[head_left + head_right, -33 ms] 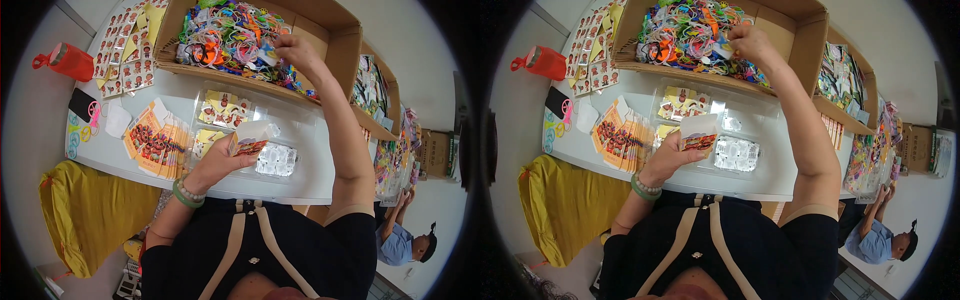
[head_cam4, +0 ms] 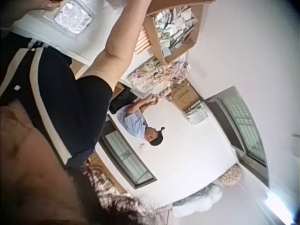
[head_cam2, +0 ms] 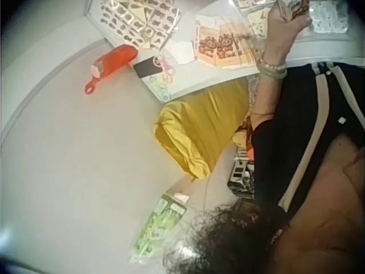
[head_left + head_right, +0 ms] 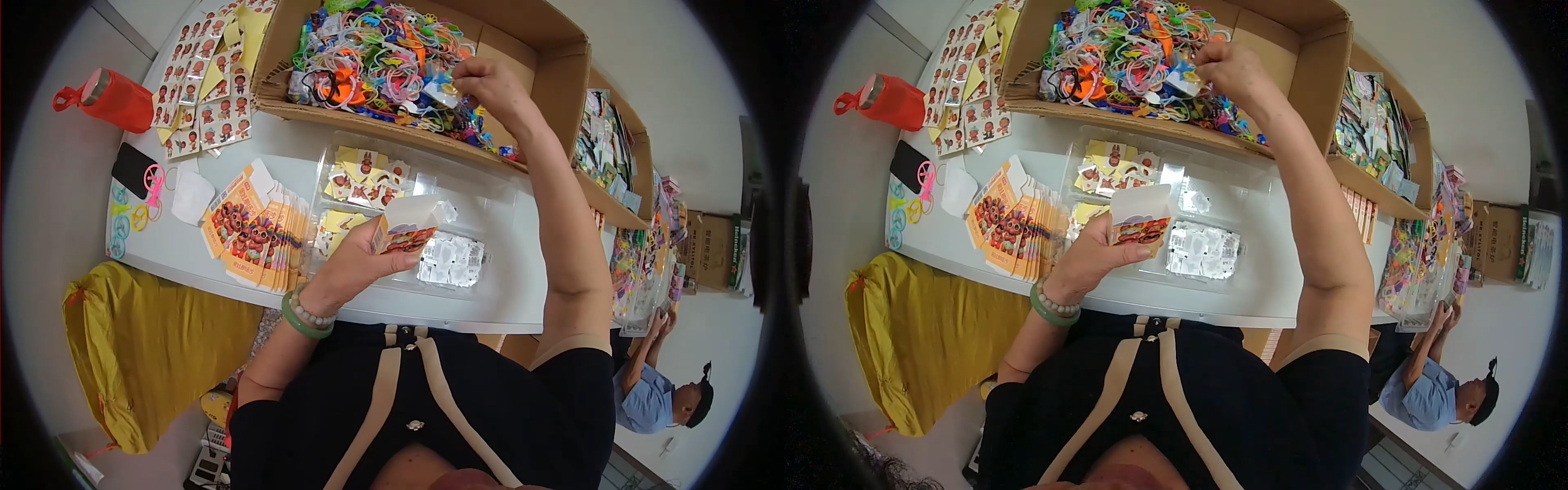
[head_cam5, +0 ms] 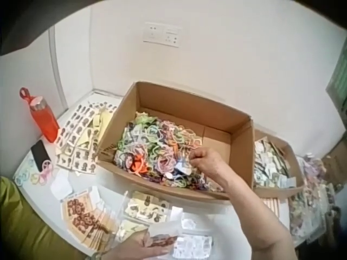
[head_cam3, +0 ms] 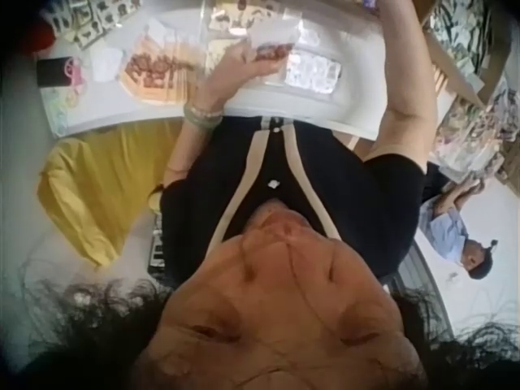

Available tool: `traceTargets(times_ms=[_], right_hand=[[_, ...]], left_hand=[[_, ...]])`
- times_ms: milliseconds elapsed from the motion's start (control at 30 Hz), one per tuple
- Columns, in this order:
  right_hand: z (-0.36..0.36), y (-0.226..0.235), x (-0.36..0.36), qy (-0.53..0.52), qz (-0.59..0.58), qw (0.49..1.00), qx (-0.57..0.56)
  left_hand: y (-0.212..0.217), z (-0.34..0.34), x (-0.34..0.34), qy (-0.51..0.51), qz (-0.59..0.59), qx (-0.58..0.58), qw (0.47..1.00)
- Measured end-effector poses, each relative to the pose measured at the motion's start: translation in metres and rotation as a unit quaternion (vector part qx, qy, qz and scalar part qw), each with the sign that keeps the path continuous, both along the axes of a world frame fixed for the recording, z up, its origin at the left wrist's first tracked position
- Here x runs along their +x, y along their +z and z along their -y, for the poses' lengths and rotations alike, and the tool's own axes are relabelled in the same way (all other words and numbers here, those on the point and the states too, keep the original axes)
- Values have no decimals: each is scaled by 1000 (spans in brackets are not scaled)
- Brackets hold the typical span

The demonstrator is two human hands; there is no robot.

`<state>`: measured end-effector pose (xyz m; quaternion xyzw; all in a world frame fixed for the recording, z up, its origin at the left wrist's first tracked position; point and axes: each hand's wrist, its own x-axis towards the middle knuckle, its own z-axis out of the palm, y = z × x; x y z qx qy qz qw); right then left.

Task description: Packaging small colorful toy packets into plastic containers and cardboard boxes.

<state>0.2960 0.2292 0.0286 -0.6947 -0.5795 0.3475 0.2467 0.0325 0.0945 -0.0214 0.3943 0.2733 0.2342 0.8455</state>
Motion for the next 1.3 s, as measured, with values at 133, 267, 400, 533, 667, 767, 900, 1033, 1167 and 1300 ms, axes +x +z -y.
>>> traceTargets(times_ms=[133,267,400,533,667,767,900,1033,1167,1300], right_hand=[[20,14,15,-15,-107,994,9],[43,27,16,-43,-191,979,50],[54,26,28,-37,-179,982,49],[72,36,23,-70,-206,975,42],[107,58,-9,-35,-332,943,4],[142,55,-39,79,-279,956,36],[181,48,-73,219,209,911,279],[199,52,-76,283,258,900,209],[212,55,-78,284,259,906,177],[216,57,-74,258,236,923,160]], left_hand=[[3,2,2,3,27,5,1000],[5,7,2,-2,31,11,999],[12,14,1,6,24,-4,1000],[11,20,2,10,29,-9,999],[8,18,6,32,9,-14,999],[14,22,7,2,9,14,1000],[20,28,9,-24,22,24,999],[11,34,10,-32,-11,56,998],[4,39,9,-11,22,49,998],[9,40,5,-36,-17,106,994]])
